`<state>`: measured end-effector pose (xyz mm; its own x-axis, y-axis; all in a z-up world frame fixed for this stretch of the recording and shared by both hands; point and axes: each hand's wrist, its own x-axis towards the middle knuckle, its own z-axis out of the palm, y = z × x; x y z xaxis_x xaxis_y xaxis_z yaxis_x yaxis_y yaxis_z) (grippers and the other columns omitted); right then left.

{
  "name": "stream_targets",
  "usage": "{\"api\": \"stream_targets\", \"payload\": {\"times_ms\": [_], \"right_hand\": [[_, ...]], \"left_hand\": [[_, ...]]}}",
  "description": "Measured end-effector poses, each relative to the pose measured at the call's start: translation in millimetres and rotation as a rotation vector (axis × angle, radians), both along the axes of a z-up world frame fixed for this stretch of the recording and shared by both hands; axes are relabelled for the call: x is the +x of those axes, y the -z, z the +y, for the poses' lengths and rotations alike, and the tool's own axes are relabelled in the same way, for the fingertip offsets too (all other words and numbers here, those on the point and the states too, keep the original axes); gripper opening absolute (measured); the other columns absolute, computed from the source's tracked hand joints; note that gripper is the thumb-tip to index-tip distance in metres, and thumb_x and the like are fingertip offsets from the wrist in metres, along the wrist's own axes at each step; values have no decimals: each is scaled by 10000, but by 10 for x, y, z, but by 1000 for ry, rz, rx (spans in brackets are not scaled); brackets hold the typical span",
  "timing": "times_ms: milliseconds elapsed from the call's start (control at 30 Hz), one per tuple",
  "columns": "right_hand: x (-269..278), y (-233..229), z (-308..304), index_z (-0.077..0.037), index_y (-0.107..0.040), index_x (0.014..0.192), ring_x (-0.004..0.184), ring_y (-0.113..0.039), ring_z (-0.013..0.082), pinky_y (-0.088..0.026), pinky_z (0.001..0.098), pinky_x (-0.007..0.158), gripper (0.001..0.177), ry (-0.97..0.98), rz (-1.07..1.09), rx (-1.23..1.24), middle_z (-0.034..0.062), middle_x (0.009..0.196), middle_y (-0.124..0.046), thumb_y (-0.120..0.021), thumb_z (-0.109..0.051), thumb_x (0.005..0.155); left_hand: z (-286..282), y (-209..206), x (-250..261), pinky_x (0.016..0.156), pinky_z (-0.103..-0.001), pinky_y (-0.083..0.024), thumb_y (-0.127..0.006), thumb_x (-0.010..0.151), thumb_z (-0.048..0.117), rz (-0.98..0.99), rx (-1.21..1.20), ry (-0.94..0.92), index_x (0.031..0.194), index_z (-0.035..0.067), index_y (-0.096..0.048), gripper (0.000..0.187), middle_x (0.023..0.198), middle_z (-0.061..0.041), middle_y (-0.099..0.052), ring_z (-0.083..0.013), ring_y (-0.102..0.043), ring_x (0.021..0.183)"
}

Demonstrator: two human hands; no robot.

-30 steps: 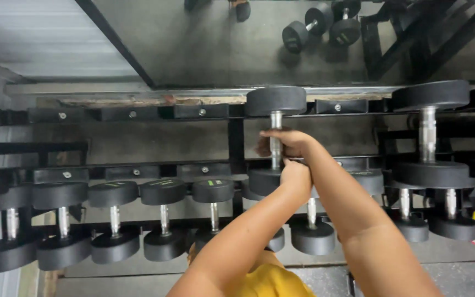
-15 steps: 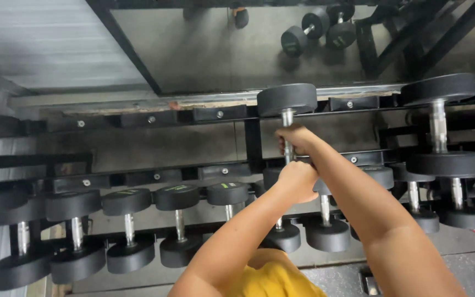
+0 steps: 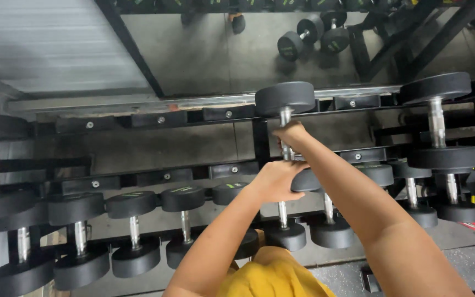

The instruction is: Clean and organize gym dumbbells on a weight rack using a spray bottle and cloth.

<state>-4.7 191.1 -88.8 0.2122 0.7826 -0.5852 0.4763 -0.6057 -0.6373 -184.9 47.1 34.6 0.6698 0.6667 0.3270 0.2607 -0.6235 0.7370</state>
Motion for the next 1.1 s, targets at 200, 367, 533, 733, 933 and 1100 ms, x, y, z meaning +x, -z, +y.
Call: {"api": "stream_targets", "payload": {"times_ms": [200, 367, 533, 733, 933, 1100], "right_hand": [[-305, -355, -97, 17, -711, 719, 539, -602, 225, -490, 411, 513, 496, -204, -262, -8, 113, 650, -674, -855, -447, 816], [-340, 63, 38, -19, -723, 759, 553, -658, 189, -521, 406, 516, 382, -169, -124, 103, 88, 677, -709, -856, -374, 797], [-367, -245, -88, 19, -697, 966, 647, -672, 249, -541, 447, 553, 403, -76, 85, -18, 137, 820, -689, -833, -335, 830], [-250, -942, -472, -142, -570, 1246, 953, -608, 181, -500, 401, 801, 507, -330, -2, -179, 35, 1059, -621, -800, -449, 913], [269, -664, -577, -82, -646, 1216, 992, -677, 169, -553, 374, 879, 435, -221, 630, -210, 48, 1108, -715, -712, -361, 888], [167, -548, -505, -99, -607, 1232, 960, -667, 237, -550, 441, 862, 425, -218, 873, -165, 66, 1058, -680, -712, -382, 932]], "left_hand": [[-33, -123, -413, 924, -454, -546, -851, 655, 273, 11, -89, 34, 1401, 159, -581, 802, 1240, -145, -699, -353, -667, 1109], [-29, 193, -600, 1006, -444, -512, -839, 661, 208, 46, -47, 0, 1405, 105, -549, 805, 1297, -154, -656, -360, -621, 1193], [-158, 231, -451, 995, -464, -500, -831, 665, 185, 63, 26, -88, 1382, 68, -550, 779, 1197, -153, -645, -371, -605, 1170], [-356, -211, -153, 894, -455, -471, -883, 529, 268, 312, 160, -321, 1235, -3, -567, 820, 1045, -150, -626, -344, -604, 998], [-291, -125, 569, 878, -394, -492, -912, 601, 377, 693, 215, -331, 1118, 71, -586, 684, 1050, -82, -658, -248, -629, 1020], [-6, 1005, 1202, 732, -408, -586, -859, 791, 267, 853, 247, -435, 991, 146, -712, 276, 959, -28, -759, -236, -758, 876]]}}
